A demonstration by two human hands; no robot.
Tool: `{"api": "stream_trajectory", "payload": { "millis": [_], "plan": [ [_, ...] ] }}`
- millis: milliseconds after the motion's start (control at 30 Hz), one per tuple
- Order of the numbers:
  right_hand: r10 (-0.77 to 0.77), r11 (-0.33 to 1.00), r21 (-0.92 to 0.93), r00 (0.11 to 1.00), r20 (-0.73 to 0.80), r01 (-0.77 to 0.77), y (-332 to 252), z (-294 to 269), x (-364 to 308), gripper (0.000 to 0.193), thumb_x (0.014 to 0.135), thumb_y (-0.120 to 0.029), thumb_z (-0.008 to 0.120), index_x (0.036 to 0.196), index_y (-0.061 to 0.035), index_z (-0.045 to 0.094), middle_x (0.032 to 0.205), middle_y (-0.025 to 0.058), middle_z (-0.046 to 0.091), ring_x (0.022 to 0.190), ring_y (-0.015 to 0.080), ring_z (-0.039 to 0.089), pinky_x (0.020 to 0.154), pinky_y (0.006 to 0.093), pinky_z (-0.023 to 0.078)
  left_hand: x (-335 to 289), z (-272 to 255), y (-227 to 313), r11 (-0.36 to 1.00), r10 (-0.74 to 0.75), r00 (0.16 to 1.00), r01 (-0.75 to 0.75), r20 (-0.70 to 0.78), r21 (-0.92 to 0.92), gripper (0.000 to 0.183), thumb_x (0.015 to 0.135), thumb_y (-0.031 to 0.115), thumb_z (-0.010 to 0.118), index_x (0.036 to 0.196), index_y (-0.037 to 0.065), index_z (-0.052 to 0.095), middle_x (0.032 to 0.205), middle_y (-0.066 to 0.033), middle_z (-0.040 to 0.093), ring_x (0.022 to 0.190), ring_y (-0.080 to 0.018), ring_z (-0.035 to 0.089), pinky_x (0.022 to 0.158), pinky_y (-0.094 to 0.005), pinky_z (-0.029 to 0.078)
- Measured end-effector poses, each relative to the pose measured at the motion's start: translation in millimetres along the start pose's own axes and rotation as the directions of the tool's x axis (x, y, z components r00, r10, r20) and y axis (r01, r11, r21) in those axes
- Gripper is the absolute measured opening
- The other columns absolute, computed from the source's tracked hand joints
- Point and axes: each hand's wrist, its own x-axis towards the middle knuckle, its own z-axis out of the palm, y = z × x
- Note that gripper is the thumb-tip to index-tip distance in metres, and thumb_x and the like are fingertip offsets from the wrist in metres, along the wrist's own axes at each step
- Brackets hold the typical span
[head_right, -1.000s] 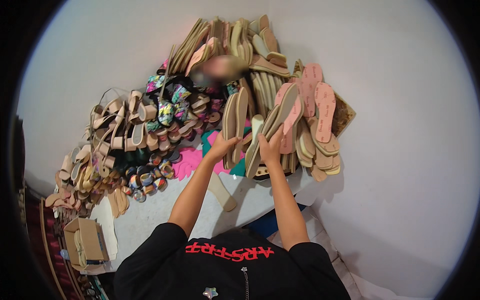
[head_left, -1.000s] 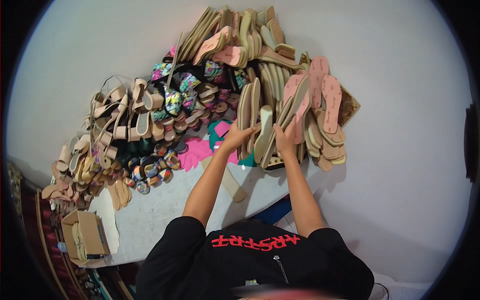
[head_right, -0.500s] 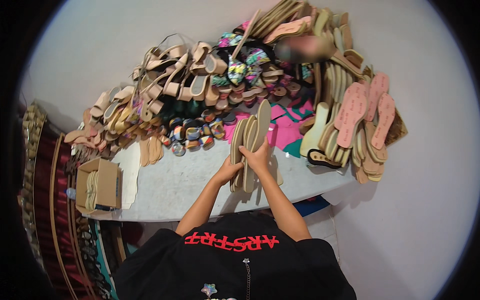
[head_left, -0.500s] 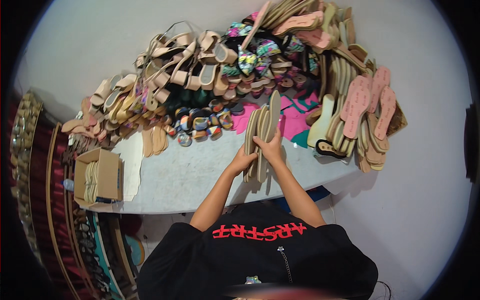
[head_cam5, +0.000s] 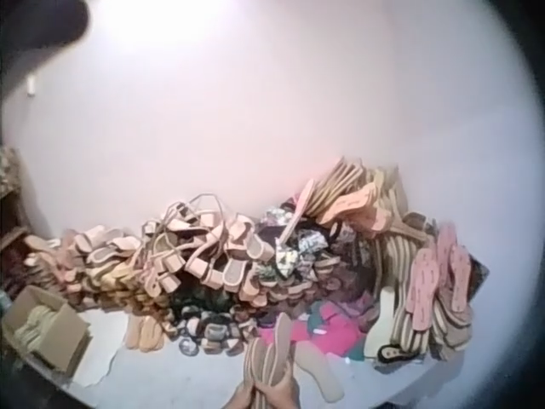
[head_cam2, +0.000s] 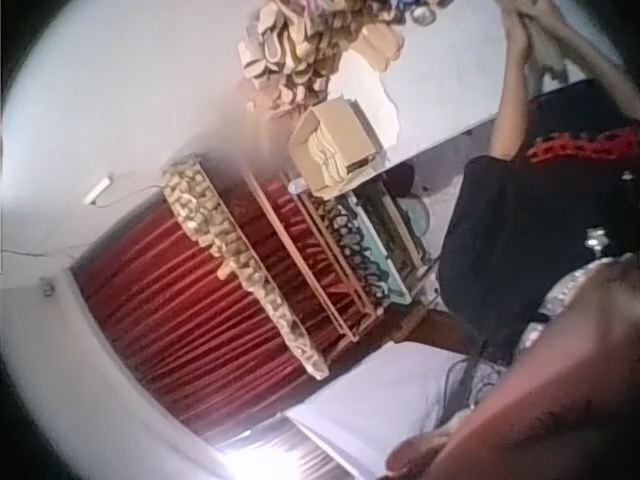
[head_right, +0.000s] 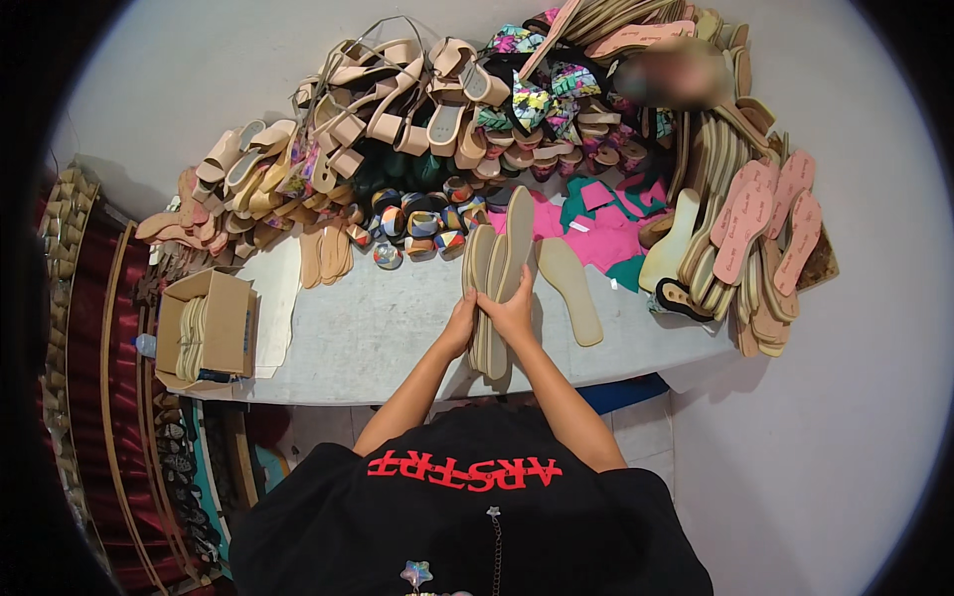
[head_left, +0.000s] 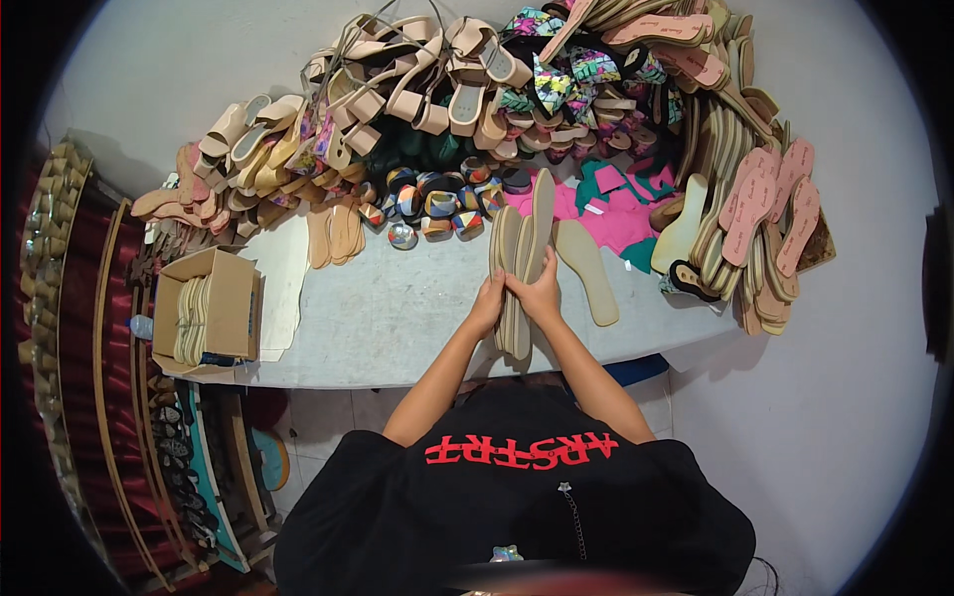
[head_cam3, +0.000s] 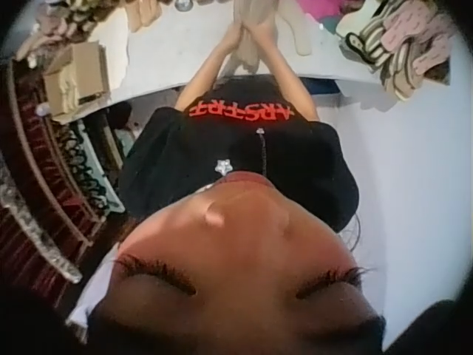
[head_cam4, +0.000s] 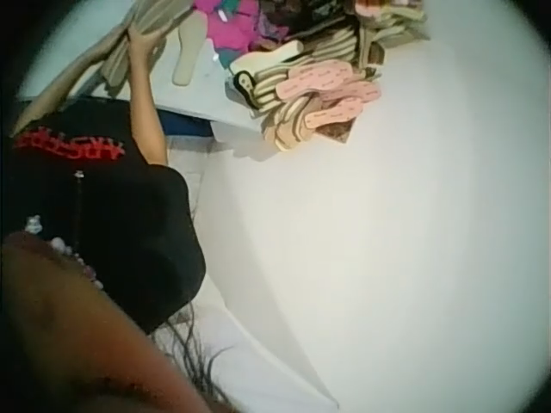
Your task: Sort and bundle stacks of shoe soles using string and place them into a cardboard box.
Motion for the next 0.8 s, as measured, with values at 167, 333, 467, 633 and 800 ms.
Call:
{"api": "stream_trajectory", "payload": {
  "millis": [167,333,467,633,800],
  "plan": [
    [-0.011,0.996,-0.091,0.998,-0.054,0.007,6,3,-3,0.094,0.059,-0.026,0.074,0.129,0.0034,0.018,0.124,0.0244,0.036,0.113,0.0321,0.039,0.094,0.0364,0.032,3,-7,-13,0.999,-0.012,1.000,0.011,0.024,0.047,0.059,0.091,0.046,0.028,0.113,-0.006,0.043,0.115,-0.0142,0.046,0.108,-0.0185,0.040,0.096,-0.0284,0.027],
    [-0.049,0.985,-0.166,0.996,-0.079,0.035,11,-4,-1,0.094,0.060,-0.027,0.074,0.129,0.0020,0.018,0.123,0.0237,0.039,0.110,0.0305,0.044,0.091,0.0352,0.036,2,0,-14,0.997,0.031,0.999,-0.030,-0.018,0.070,0.054,0.089,0.050,0.031,0.103,0.000,0.049,0.103,-0.0119,0.052,0.094,-0.0185,0.050,0.085,-0.0294,0.038],
    [-0.023,0.957,-0.290,0.990,-0.141,-0.019,1,-27,6,0.097,0.054,-0.022,0.074,0.129,0.0017,0.018,0.123,0.0246,0.037,0.112,0.0339,0.041,0.092,0.0371,0.036,1,-1,-4,0.997,-0.080,0.997,0.080,-0.021,0.008,0.046,0.087,0.047,0.042,0.091,0.003,0.051,0.081,-0.0089,0.056,0.073,-0.0167,0.056,0.068,-0.0286,0.046],
    [-0.208,0.794,-0.602,0.968,-0.139,0.084,-5,-76,31,0.104,0.048,-0.009,0.075,0.131,-0.0031,0.013,0.122,0.0255,0.032,0.109,0.0404,0.039,0.089,0.0412,0.038,5,-5,-3,0.994,-0.108,0.993,0.106,-0.057,-0.032,0.029,0.081,0.032,0.055,0.082,0.004,0.049,0.067,-0.0072,0.052,0.061,-0.0156,0.054,0.057,-0.0279,0.047],
    [-0.148,0.693,-0.718,0.987,-0.057,0.063,2,-95,47,0.104,0.048,-0.008,0.075,0.131,-0.0027,0.013,0.121,0.0230,0.033,0.107,0.0388,0.041,0.087,0.0398,0.040,4,10,-6,0.977,-0.211,0.977,0.211,-0.006,-0.031,0.022,0.080,0.025,0.054,0.085,0.004,0.048,0.067,-0.0056,0.050,0.061,-0.0151,0.054,0.056,-0.0270,0.046]
  ]
}}
